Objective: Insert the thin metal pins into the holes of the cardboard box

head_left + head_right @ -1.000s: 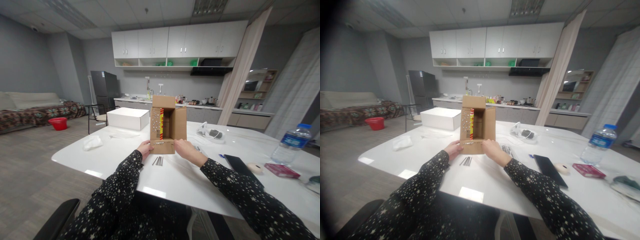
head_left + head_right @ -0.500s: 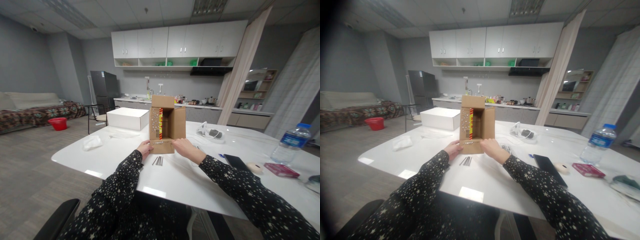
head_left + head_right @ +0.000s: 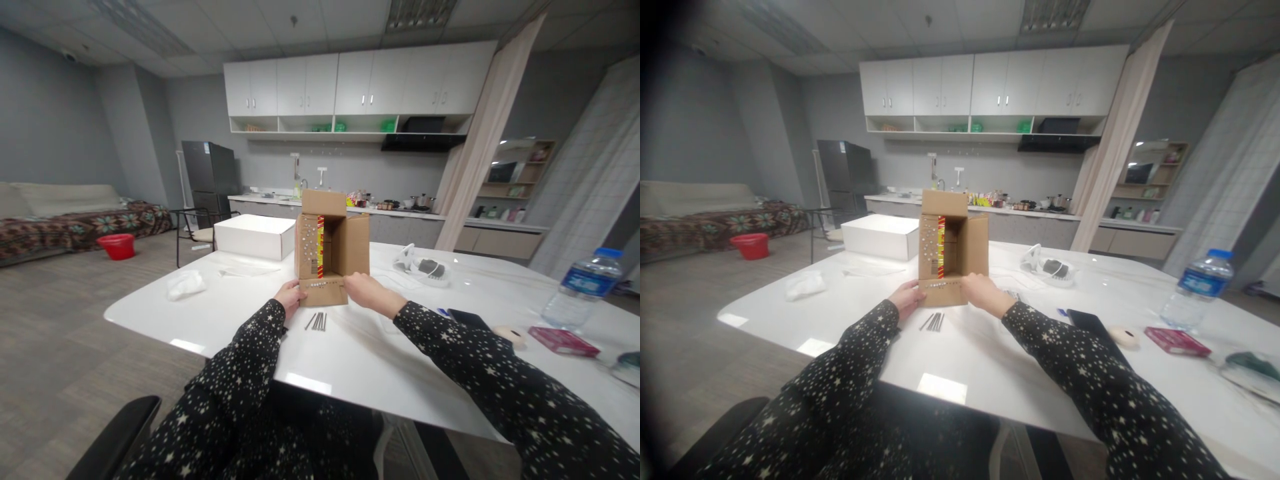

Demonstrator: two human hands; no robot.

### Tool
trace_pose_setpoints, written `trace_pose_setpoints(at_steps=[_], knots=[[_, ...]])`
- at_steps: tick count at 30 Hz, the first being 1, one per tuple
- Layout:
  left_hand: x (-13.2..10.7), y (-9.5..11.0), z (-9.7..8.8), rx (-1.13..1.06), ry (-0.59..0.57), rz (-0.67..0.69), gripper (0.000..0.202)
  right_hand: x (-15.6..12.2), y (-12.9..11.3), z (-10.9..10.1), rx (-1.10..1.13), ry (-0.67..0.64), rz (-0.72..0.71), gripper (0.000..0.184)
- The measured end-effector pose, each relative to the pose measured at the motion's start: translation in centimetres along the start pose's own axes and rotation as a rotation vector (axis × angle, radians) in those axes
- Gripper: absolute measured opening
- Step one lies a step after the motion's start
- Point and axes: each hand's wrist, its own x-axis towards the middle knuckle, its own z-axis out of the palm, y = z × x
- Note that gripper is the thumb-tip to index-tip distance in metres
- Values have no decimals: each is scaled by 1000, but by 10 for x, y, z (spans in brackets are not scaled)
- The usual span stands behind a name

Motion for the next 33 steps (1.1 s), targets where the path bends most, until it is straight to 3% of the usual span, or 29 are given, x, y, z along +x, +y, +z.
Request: trace_pose_setpoints(at_steps=[4, 12, 21, 27, 33], knots=[[1, -1, -1, -8, -3, 4, 45, 8, -2, 1, 98, -14, 138, 26], [1, -1, 0, -22, -24, 21, 45, -6, -8, 3, -1, 75, 31, 24], [7, -4, -2, -30, 42, 40, 42, -8, 14, 13, 176, 173, 193, 29], [6, -1, -1, -32, 12, 26, 43, -8, 12, 26, 397, 319, 240, 24], [-2, 8, 5, -33, 32, -3, 42, 4, 14, 43, 881, 303, 254, 15]])
